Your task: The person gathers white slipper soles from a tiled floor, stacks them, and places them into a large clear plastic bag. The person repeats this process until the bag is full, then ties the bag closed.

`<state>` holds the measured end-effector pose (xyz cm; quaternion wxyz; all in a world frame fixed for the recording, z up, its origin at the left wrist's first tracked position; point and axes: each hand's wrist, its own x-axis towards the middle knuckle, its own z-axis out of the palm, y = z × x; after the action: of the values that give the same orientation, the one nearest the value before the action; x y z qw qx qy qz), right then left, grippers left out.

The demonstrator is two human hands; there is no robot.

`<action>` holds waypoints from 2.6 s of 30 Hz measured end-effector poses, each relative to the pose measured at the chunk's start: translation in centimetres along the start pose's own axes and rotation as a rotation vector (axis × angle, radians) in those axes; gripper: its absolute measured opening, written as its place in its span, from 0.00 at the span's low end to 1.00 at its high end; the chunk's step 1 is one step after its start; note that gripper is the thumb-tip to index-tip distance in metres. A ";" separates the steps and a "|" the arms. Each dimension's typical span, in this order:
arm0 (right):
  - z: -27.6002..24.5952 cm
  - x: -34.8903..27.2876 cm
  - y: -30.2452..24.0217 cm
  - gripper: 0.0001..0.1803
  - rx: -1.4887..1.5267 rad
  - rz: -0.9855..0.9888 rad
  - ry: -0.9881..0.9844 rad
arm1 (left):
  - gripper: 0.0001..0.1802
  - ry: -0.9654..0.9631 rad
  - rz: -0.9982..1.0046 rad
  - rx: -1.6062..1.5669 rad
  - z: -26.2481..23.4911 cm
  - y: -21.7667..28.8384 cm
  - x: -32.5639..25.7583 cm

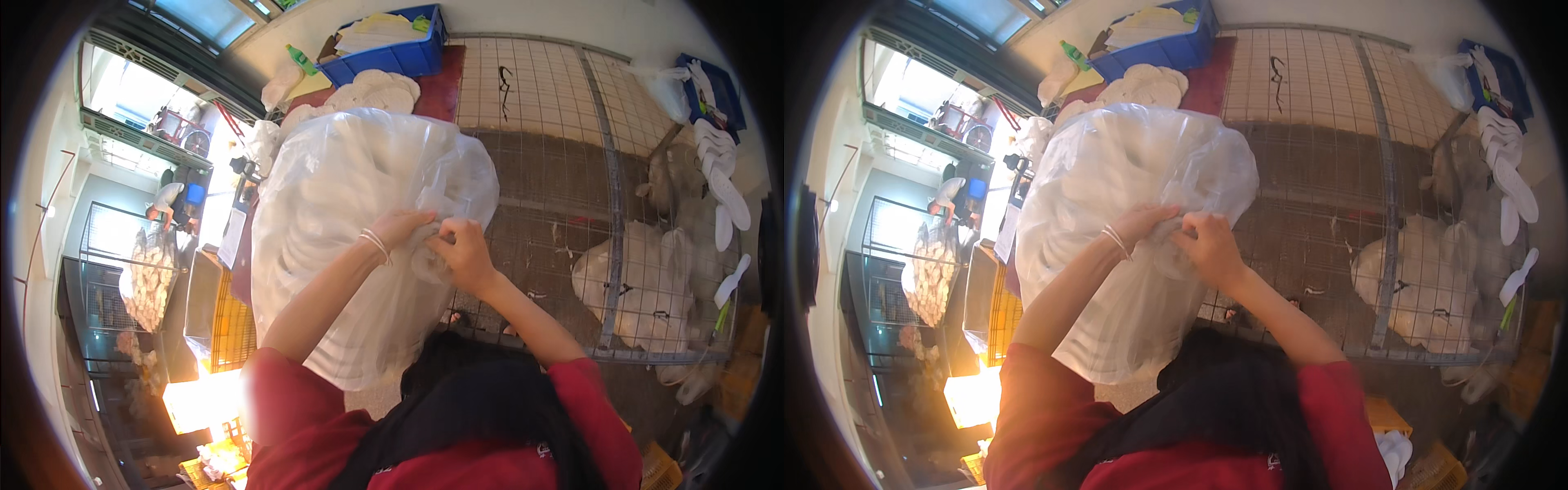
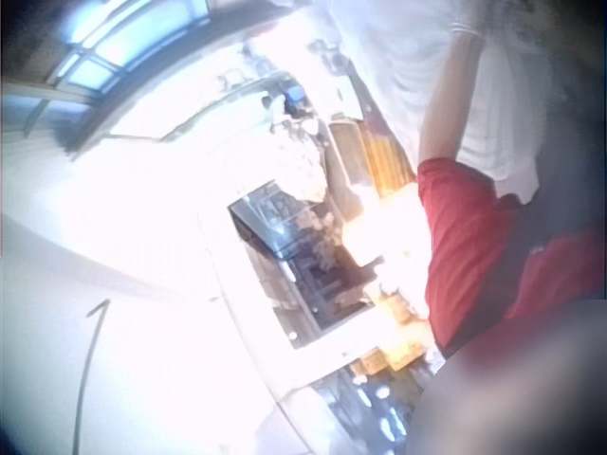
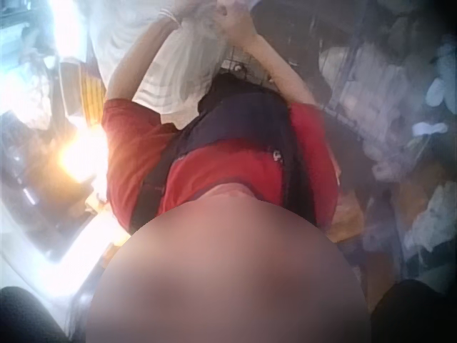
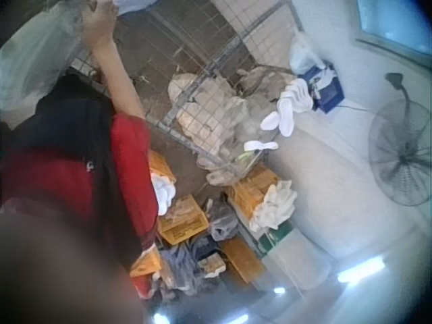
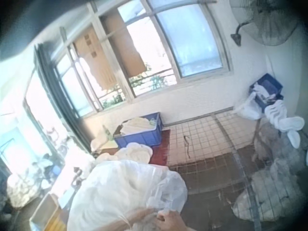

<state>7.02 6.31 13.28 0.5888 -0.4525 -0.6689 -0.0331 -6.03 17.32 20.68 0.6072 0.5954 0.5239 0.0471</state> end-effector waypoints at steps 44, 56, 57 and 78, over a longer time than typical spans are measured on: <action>1.1 6.0 2.6 0.21 1.004 0.753 -0.428 | 0.14 -0.147 -0.102 -0.159 -0.5 2.5 -1.3; 3.0 4.5 3.3 0.18 0.990 0.833 -0.490 | 0.21 -0.304 0.307 -0.922 -1.1 -2.9 -8.9; 2.6 4.6 3.5 0.18 1.046 1.027 -0.523 | 0.22 -0.256 0.304 -0.602 -1.6 -2.6 -9.2; 4.1 6.3 7.0 0.14 -0.091 0.427 -0.340 | 0.16 0.186 0.513 1.044 -2.6 0.3 2.2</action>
<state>9.03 16.33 13.75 0.4409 -0.6083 -0.6454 0.1380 -6.68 20.65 20.25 0.1546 0.9167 0.3680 -0.0196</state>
